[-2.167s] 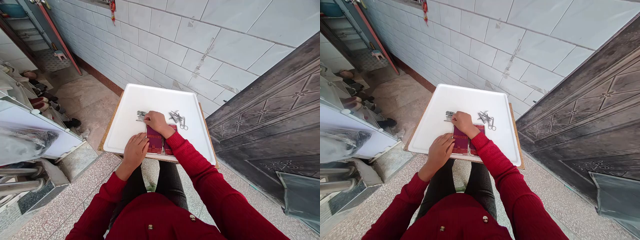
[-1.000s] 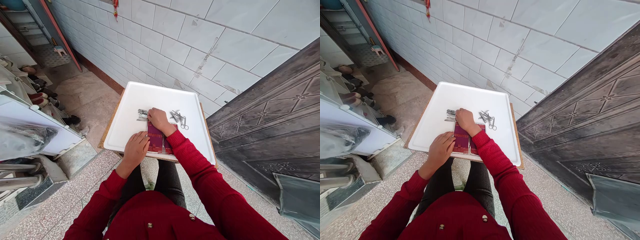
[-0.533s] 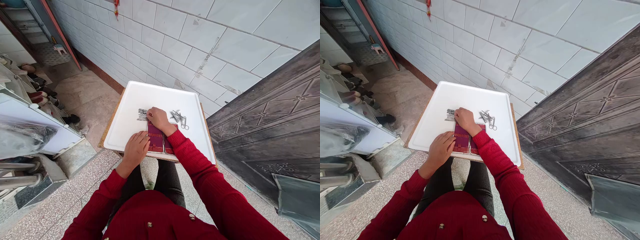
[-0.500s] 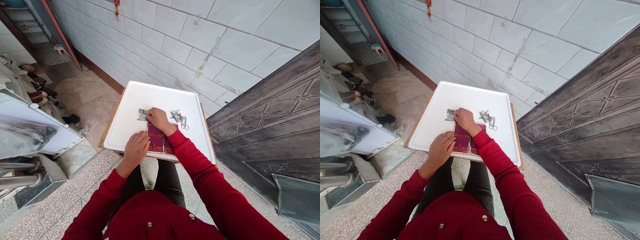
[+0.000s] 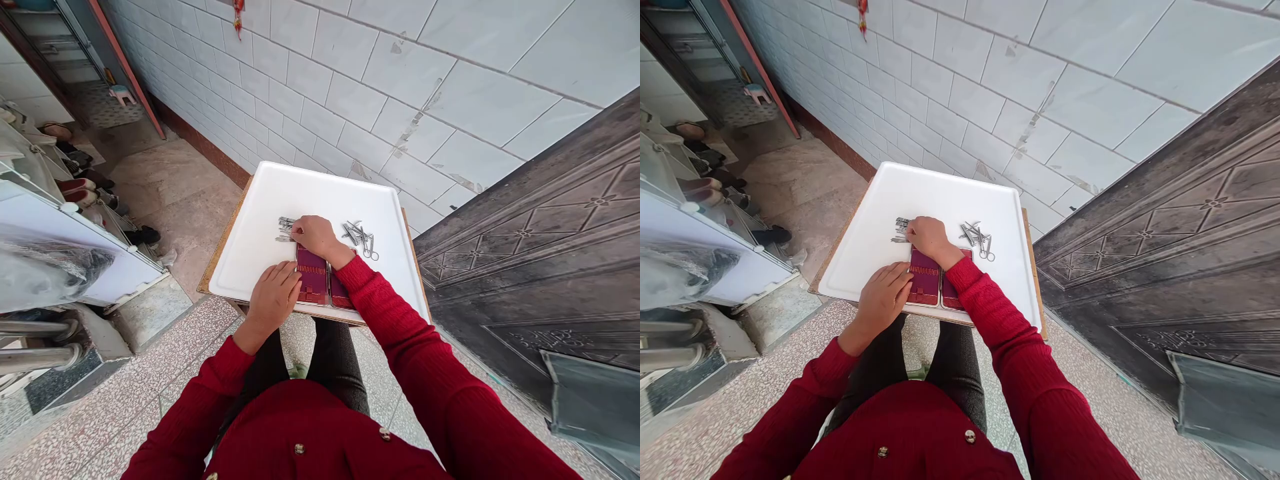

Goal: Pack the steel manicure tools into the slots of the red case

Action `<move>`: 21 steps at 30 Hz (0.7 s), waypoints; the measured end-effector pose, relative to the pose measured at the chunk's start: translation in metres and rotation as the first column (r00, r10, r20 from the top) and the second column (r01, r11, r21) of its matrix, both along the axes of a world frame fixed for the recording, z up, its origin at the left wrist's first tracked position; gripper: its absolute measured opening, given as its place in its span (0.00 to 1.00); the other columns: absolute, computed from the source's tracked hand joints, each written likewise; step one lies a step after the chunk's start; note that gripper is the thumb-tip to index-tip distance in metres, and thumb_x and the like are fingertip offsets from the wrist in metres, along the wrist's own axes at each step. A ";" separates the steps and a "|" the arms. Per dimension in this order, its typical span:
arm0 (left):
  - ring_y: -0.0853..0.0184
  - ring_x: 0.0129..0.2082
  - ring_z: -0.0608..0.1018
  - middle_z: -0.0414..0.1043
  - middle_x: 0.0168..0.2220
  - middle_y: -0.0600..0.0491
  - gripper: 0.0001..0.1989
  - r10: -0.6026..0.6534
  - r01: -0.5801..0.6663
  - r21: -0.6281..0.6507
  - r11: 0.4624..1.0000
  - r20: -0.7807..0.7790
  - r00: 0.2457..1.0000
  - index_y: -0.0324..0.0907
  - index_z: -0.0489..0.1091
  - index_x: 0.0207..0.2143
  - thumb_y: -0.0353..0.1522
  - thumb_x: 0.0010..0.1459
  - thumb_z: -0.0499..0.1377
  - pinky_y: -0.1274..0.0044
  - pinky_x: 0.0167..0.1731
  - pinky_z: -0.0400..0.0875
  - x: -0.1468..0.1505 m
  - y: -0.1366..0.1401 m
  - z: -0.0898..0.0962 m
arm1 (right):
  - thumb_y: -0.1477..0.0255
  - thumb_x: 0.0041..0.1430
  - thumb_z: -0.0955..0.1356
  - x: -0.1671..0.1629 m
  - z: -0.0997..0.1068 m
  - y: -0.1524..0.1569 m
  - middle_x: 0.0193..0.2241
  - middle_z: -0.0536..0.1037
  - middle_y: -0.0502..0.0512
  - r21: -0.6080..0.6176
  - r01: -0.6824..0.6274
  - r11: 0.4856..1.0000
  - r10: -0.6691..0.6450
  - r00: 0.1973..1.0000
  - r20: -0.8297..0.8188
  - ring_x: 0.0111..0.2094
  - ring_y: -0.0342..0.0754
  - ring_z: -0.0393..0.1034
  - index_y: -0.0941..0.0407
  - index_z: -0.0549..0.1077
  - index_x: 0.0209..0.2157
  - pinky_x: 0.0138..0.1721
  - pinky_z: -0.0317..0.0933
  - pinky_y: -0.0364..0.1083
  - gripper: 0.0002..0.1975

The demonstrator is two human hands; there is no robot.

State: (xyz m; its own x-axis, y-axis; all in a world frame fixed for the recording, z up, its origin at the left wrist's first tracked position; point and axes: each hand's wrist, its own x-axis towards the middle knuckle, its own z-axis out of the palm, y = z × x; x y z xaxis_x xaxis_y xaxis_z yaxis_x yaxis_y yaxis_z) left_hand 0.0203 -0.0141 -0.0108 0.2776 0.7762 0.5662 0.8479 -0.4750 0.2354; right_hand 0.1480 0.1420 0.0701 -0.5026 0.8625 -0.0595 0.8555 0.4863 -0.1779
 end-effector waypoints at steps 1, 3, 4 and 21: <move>0.55 0.59 0.80 0.79 0.58 0.43 0.13 0.001 -0.001 -0.008 1.000 0.003 1.000 0.41 0.77 0.52 0.30 0.73 0.54 0.60 0.59 0.76 0.000 0.000 0.000 | 0.74 0.67 0.66 -0.002 0.001 0.001 0.44 0.84 0.54 0.007 -0.004 1.000 0.004 1.000 0.000 0.42 0.49 0.74 0.55 0.83 0.39 0.34 0.54 0.46 0.11; 0.55 0.59 0.80 0.79 0.58 0.44 0.13 0.001 -0.001 -0.016 1.000 0.007 1.000 0.41 0.77 0.52 0.30 0.73 0.54 0.59 0.60 0.76 0.000 0.000 -0.001 | 0.74 0.67 0.67 -0.006 0.004 0.001 0.43 0.85 0.54 0.013 -0.016 1.000 0.016 1.000 0.014 0.42 0.50 0.75 0.55 0.83 0.38 0.34 0.55 0.46 0.11; 0.55 0.59 0.80 0.79 0.58 0.44 0.13 0.001 -0.001 -0.016 1.000 0.009 1.000 0.41 0.77 0.52 0.30 0.73 0.54 0.59 0.60 0.76 0.000 0.000 -0.001 | 0.75 0.66 0.67 -0.008 0.005 0.002 0.43 0.85 0.54 0.011 -0.018 1.000 0.018 0.999 0.031 0.42 0.50 0.75 0.55 0.83 0.38 0.34 0.55 0.46 0.11; 0.55 0.60 0.79 0.79 0.58 0.43 0.13 -0.001 0.001 -0.007 1.000 0.002 1.000 0.40 0.77 0.51 0.29 0.73 0.53 0.60 0.60 0.75 0.001 -0.001 -0.001 | 0.76 0.67 0.66 -0.020 0.005 0.006 0.41 0.86 0.58 0.000 0.042 0.999 -0.041 0.986 0.160 0.42 0.52 0.78 0.56 0.83 0.41 0.36 0.59 0.45 0.12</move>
